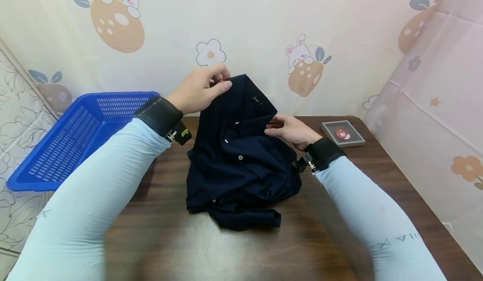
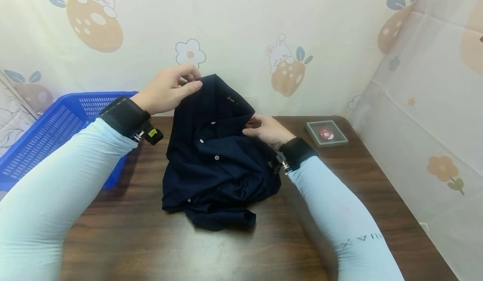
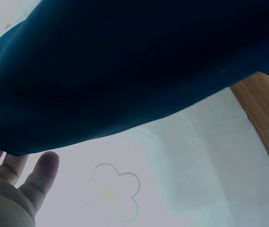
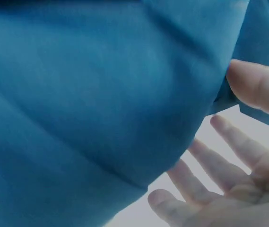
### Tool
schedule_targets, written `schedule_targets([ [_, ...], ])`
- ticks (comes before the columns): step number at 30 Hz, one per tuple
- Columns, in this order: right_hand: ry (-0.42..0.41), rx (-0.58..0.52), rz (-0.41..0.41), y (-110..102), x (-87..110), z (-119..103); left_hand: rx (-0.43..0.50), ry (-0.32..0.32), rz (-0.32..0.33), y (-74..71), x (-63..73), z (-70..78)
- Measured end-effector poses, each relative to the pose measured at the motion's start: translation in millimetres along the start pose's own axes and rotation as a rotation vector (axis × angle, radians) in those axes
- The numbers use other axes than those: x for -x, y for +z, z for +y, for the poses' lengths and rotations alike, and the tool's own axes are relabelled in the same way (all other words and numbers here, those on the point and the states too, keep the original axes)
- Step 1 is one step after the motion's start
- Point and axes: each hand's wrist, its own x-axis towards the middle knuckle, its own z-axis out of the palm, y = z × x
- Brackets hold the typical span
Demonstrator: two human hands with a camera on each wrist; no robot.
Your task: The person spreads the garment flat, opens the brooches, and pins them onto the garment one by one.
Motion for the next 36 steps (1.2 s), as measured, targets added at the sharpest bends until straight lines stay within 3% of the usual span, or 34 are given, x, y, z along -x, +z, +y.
schedule_targets([
  [9, -0.018, 0.124, -0.018, -8.8, -7.9, -1.5, 0.069, -0.03, 0.01, -7.4, 2.3, 3.1],
  [16, -0.123, 0.12, -0.019, -21.0, 11.8, -4.0, 0.033, -0.042, 0.024, -16.9, 8.3, 2.8],
  [22, -0.232, 0.039, -0.038, -35.4, 33.2, -16.3, -0.018, -0.059, -0.002, -29.9, 17.3, -2.6],
  [26, -0.294, 0.026, -0.041, -42.7, 45.2, -24.0, -0.048, -0.064, -0.049, -31.4, 26.0, -12.3],
  [33, -0.363, 0.109, -0.021, -44.9, 57.6, -23.1, -0.113, -0.162, -0.215, -22.1, 38.8, -30.4],
  [36, -0.385, 0.132, -0.011, -44.7, 60.2, -19.4, -0.16, -0.155, -0.264, -16.6, 42.8, -38.4],
])
